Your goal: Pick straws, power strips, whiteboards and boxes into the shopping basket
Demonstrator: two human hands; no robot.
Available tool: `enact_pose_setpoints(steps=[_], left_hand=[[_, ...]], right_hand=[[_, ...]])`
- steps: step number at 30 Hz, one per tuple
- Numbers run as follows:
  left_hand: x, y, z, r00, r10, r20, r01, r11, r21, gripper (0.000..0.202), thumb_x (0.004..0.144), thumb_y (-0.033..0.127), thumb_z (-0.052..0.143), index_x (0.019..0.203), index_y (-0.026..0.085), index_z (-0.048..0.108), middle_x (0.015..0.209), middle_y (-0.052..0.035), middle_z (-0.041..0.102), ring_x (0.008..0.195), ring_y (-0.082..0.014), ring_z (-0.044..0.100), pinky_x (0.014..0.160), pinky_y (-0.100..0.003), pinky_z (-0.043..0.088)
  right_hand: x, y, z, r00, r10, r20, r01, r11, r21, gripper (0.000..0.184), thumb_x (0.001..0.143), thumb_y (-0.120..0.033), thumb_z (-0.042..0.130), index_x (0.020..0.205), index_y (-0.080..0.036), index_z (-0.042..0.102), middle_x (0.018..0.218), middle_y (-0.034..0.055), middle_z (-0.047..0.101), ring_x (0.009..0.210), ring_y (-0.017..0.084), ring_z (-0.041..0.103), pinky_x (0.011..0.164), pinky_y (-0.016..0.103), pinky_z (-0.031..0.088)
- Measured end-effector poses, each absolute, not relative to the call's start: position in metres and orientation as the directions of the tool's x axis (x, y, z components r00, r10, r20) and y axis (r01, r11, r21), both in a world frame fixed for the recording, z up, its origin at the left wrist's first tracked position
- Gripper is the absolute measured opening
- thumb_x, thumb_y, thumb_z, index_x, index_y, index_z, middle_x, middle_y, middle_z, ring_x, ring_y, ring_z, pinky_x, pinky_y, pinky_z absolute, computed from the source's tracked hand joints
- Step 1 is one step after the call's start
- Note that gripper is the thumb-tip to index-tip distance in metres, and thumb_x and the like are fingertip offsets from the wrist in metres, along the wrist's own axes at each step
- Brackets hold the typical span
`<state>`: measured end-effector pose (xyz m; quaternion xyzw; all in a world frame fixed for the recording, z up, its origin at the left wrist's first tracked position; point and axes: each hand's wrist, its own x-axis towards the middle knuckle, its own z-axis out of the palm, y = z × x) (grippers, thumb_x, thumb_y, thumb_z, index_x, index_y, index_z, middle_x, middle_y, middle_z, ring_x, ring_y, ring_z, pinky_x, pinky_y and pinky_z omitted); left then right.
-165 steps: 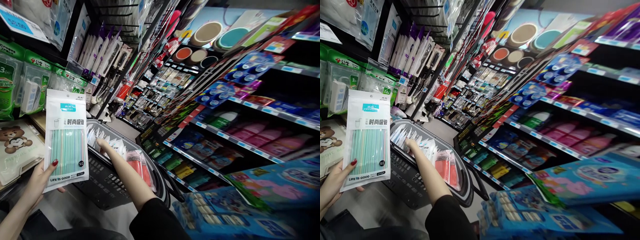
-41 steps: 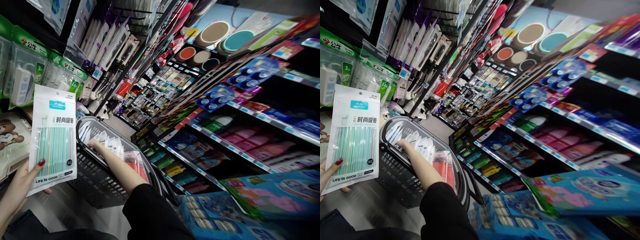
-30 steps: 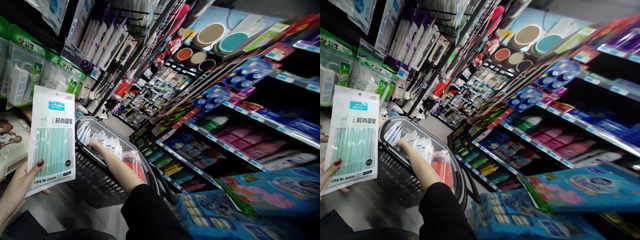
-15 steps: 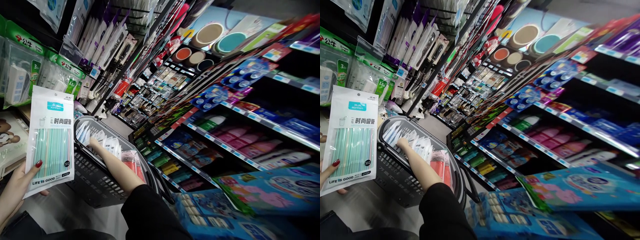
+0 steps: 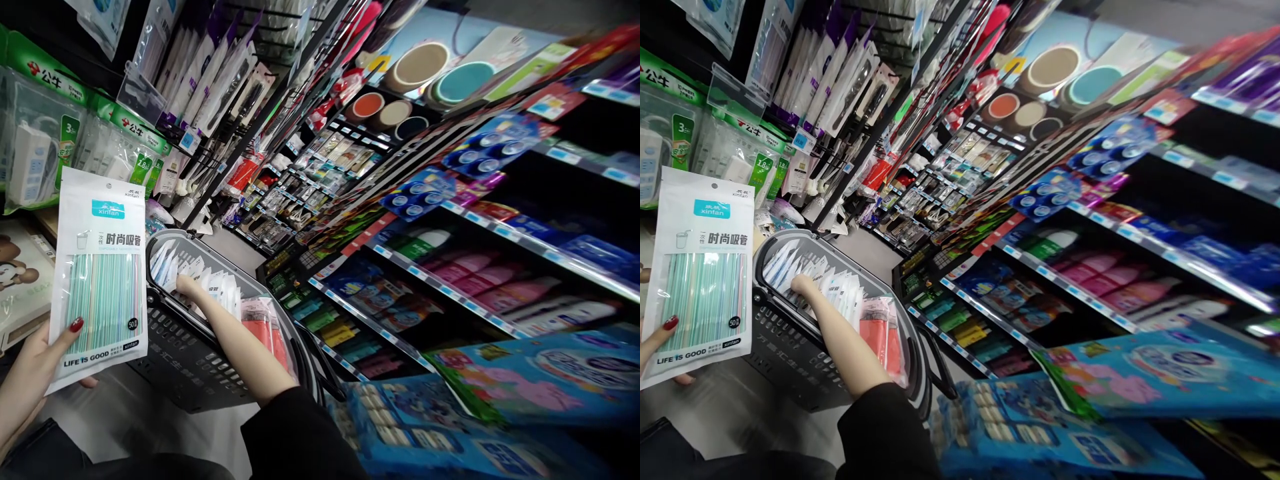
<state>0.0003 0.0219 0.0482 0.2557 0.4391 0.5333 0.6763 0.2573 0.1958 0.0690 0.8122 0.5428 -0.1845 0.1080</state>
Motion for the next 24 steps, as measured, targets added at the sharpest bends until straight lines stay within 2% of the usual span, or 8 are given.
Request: enact_pose_setpoints(steps=[4,8,12,15,17,21,24], left_hand=[[0.001,0.022,0.047,0.034,0.957,-0.288,-0.504,0.265,0.822,0.056,0.062,0.045,0.074,0.105,0.017,0.053,0.100,-0.0068,0.064,0.053,-0.0206,0.064,0.042,-0.033,0.055],[0.002,0.022,0.046,0.030,0.955,-0.294,-0.497,0.269,0.825,0.056,0.061,0.042,0.075,0.107,0.018,0.053,0.104,-0.0062,0.063,0.052,-0.0197,0.062,0.043,-0.037,0.056],[0.002,0.022,0.046,0.030,0.955,-0.295,-0.500,0.270,0.823,0.062,0.061,0.042,0.075,0.113,0.018,0.051,0.104,-0.0071,0.064,0.056,-0.0222,0.063,0.044,-0.037,0.057],[0.002,0.022,0.046,0.036,0.956,-0.291,-0.491,0.270,0.828,0.060,0.062,0.042,0.075,0.112,0.017,0.052,0.107,-0.0077,0.064,0.052,-0.0213,0.063,0.044,-0.037,0.056],[0.002,0.022,0.046,0.029,0.956,-0.293,-0.490,0.269,0.829,0.058,0.062,0.042,0.075,0.110,0.018,0.053,0.103,-0.0059,0.065,0.053,-0.0217,0.064,0.044,-0.037,0.056],[0.003,0.022,0.046,0.023,0.958,-0.285,-0.486,0.260,0.834,0.058,0.061,0.043,0.075,0.108,0.017,0.053,0.091,-0.0033,0.068,0.049,-0.0205,0.062,0.043,-0.035,0.055],[0.004,0.022,0.045,0.021,0.955,-0.295,-0.505,0.265,0.822,0.059,0.060,0.043,0.075,0.108,0.018,0.053,0.091,-0.0031,0.068,0.049,-0.0198,0.062,0.042,-0.034,0.055]], right_hand=[[0.258,0.193,0.067,0.345,0.760,-0.551,0.900,-0.434,-0.035,0.030,0.089,-0.039,0.048,0.093,-0.012,0.060,0.080,0.0026,0.063,0.067,0.012,0.061,0.063,0.030,0.053],[0.253,0.197,0.063,0.369,0.748,-0.552,0.896,-0.444,-0.003,0.024,0.088,-0.032,0.052,0.092,-0.011,0.060,0.079,0.0022,0.064,0.068,0.012,0.061,0.064,0.030,0.053],[0.258,0.203,0.066,0.408,0.825,-0.391,0.897,-0.442,0.003,0.025,0.087,-0.033,0.053,0.096,-0.011,0.060,0.094,0.0063,0.064,0.083,0.015,0.062,0.075,0.034,0.052],[0.263,0.201,0.073,0.441,0.869,-0.226,0.891,-0.453,-0.004,0.030,0.089,-0.035,0.048,0.107,-0.012,0.057,0.109,0.0098,0.060,0.097,0.018,0.059,0.083,0.038,0.050],[0.262,0.198,0.075,0.453,0.878,-0.157,0.888,-0.459,-0.006,0.032,0.090,-0.036,0.047,0.109,-0.012,0.056,0.111,0.0106,0.059,0.100,0.020,0.057,0.085,0.040,0.048],[0.252,0.191,0.075,0.434,0.899,-0.063,0.900,-0.435,0.007,0.033,0.089,-0.035,0.047,0.109,-0.010,0.055,0.115,0.0125,0.057,0.109,0.023,0.053,0.090,0.043,0.045],[0.247,0.188,0.072,0.388,0.919,-0.076,0.922,-0.388,0.017,0.034,0.090,-0.034,0.047,0.112,-0.009,0.054,0.117,0.0133,0.055,0.110,0.023,0.052,0.091,0.043,0.044]])
